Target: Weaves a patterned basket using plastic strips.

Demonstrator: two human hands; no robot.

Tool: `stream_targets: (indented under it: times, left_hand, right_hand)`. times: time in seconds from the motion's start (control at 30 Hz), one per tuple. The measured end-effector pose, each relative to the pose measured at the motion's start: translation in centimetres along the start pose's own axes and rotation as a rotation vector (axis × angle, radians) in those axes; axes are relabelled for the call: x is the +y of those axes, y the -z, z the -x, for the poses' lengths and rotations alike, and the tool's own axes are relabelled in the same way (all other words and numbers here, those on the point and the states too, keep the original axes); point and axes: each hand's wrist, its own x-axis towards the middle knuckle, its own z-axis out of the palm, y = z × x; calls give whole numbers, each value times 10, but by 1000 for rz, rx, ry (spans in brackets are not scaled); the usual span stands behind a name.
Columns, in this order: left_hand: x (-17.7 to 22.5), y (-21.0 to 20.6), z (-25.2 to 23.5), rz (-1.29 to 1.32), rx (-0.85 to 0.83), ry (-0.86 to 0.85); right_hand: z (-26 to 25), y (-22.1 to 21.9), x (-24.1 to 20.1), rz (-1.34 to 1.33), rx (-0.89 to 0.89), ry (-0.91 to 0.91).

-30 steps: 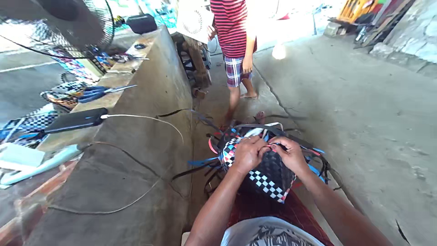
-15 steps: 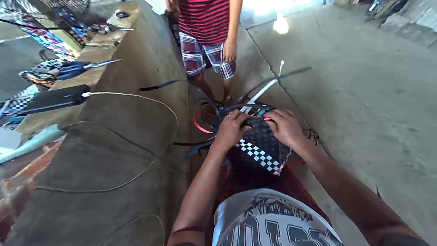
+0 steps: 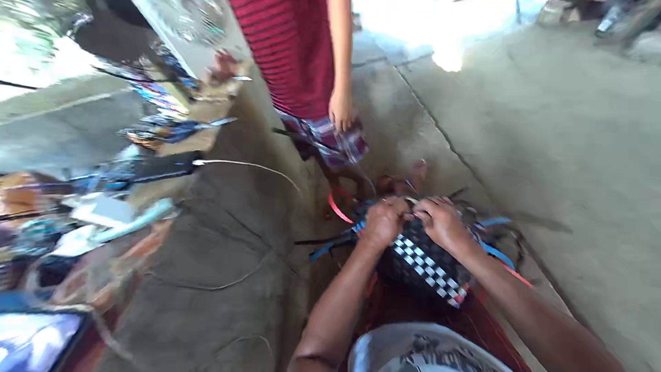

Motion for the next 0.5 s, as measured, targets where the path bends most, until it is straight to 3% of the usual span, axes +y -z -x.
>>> stream_targets:
  times: [0.1, 0.2, 0.37, 0.5]
  left_hand:
    - [-2, 8, -4, -35, -26, -61]
    - [-16, 29, -4, 10, -168, 40]
    - [-43, 5, 15, 564, 38, 78]
    - [-44, -8, 18, 636, 136, 112]
  right_hand:
    - [-5, 6, 7, 3, -84, 23]
    - [-4, 8, 13, 106, -80, 70]
    - [-2, -14, 9, 184, 10, 125]
    - [-5, -32, 5, 183, 114, 177]
